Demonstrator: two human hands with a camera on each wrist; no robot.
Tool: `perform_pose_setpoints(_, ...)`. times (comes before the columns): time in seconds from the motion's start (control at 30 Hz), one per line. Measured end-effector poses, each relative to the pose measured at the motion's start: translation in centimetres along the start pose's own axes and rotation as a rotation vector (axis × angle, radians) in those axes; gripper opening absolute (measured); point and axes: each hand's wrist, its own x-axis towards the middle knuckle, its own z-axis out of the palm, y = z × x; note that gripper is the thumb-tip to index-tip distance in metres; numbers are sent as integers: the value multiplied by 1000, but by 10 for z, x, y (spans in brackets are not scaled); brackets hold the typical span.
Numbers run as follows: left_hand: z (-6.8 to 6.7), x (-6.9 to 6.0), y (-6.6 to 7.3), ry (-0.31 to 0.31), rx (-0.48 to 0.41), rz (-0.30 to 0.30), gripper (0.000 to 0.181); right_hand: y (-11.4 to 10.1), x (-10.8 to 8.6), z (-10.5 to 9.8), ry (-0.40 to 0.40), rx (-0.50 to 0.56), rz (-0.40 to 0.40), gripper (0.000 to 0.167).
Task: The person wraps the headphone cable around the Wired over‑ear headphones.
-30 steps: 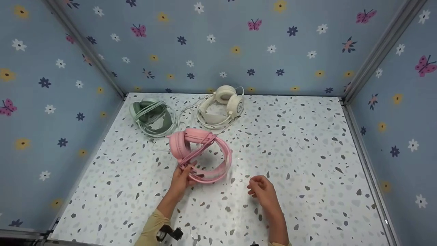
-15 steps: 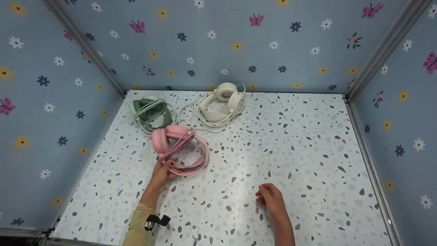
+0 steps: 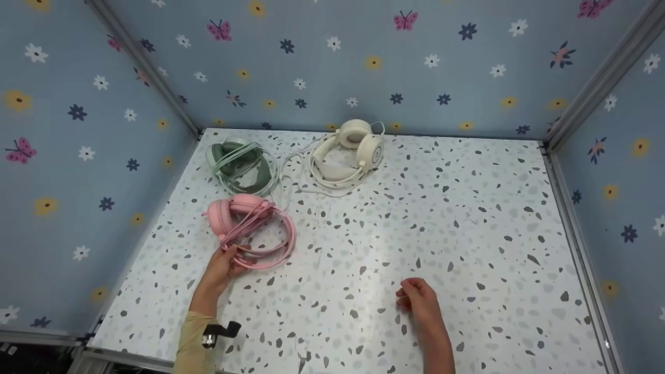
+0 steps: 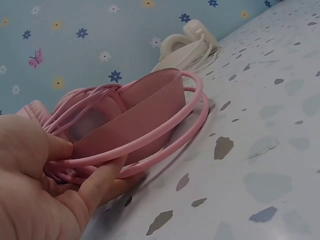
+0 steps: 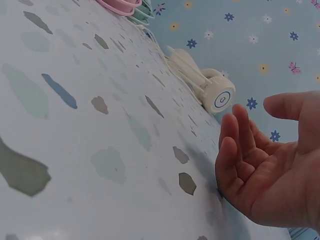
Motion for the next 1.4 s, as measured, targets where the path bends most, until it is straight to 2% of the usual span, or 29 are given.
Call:
perform_pose_setpoints(0.13, 1, 8, 4, 15, 68, -47, 36, 1, 2, 1, -2, 31, -3, 29)
perform_pose_setpoints(0.23, 4, 10, 8, 62, 235, -60, 32, 2, 2, 0, -6, 37, 4, 29)
perform_pose_setpoints(0.33, 6, 9, 10, 103, 425, -31, 29, 3, 1, -1, -3, 46, 14, 28)
perform_pose_setpoints(0.4, 6, 8, 8, 126, 499, 2, 29, 5, 1, -2, 3, 66, 23, 27)
perform_pose_setpoints(0.53, 3, 4, 1, 149, 498, 30, 32, 7, 1, -2, 17, 103, 15, 25)
perform_pose_setpoints(0.73, 0, -1, -4, 154, 457, 24, 43, 10, 3, -3, 32, 121, 37, 25)
perform_pose_setpoints(0.93, -1, -7, -2, 138, 522, 8, 54, 9, 4, -3, 48, 136, 49, 27)
perform_pose_setpoints(1.0, -2, -13, 1, 116, 609, -10, 61, 9, 5, -2, 51, 138, 43, 26)
perform_pose_setpoints(1.07, -2, -23, 6, 76, 735, -32, 66, 11, 6, -1, 54, 137, 27, 23)
perform_pose_setpoints(1.17, 1, -42, 14, -30, 931, -49, 61, 13, 7, 1, 59, 130, 7, 19)
perform_pose_setpoints(1.23, 6, -53, 17, -112, 1017, -38, 53, 15, 7, 1, 61, 121, -6, 18)
perform_pose_setpoints(1.3, 17, -62, 16, -182, 1066, 14, 44, 15, 8, 1, 57, 112, 4, 21)
perform_pose_setpoints(1.4, 43, -70, 4, -248, 1119, 184, 40, 15, 9, 1, 55, 98, 30, 24)
